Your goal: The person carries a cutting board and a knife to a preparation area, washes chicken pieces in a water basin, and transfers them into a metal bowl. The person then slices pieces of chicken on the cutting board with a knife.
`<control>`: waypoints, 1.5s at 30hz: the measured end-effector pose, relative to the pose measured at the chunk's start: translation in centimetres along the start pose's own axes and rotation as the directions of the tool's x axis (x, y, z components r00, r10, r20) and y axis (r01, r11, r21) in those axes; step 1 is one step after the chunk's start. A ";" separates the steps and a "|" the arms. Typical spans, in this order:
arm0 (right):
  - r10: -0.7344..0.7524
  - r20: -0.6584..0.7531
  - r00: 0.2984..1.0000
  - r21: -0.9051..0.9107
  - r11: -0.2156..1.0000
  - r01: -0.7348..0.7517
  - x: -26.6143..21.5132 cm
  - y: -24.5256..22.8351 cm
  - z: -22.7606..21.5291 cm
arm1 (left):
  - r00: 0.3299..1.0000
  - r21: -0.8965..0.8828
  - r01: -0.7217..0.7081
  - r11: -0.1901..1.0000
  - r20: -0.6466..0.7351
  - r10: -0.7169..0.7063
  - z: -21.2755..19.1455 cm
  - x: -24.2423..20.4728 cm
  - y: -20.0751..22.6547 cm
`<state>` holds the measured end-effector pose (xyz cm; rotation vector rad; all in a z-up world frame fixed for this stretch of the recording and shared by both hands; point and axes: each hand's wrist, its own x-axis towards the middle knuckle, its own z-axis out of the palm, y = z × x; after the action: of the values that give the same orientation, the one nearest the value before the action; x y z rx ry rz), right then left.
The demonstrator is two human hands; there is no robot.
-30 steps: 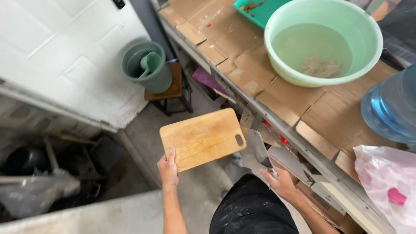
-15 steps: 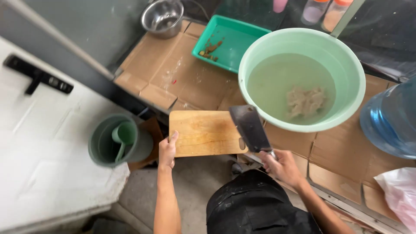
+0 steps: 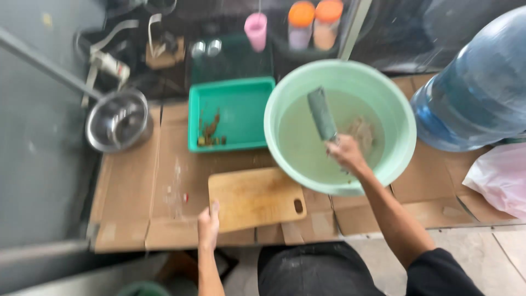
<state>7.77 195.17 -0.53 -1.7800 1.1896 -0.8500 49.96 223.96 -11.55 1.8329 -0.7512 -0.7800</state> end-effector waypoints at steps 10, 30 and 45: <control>0.497 0.055 0.866 0.102 0.860 -0.500 1.9 2.9 5.3 | 0.853 0.314 -0.487 0.815 -0.028 0.521 5.1 -0.5 17.4; 0.653 0.234 0.720 0.196 0.694 -0.693 2.2 4.9 7.0 | 0.570 0.589 -0.315 0.745 0.744 -0.347 33.8 11.3 15.3; 0.529 -0.034 0.848 -0.209 0.826 -0.524 3.1 6.1 6.6 | 0.644 0.355 0.168 0.920 0.667 -0.375 34.9 10.0 13.9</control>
<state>12.04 192.59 -8.59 -1.4878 1.6989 -0.3794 26.61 192.95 -11.83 1.8785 -1.1272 -1.7568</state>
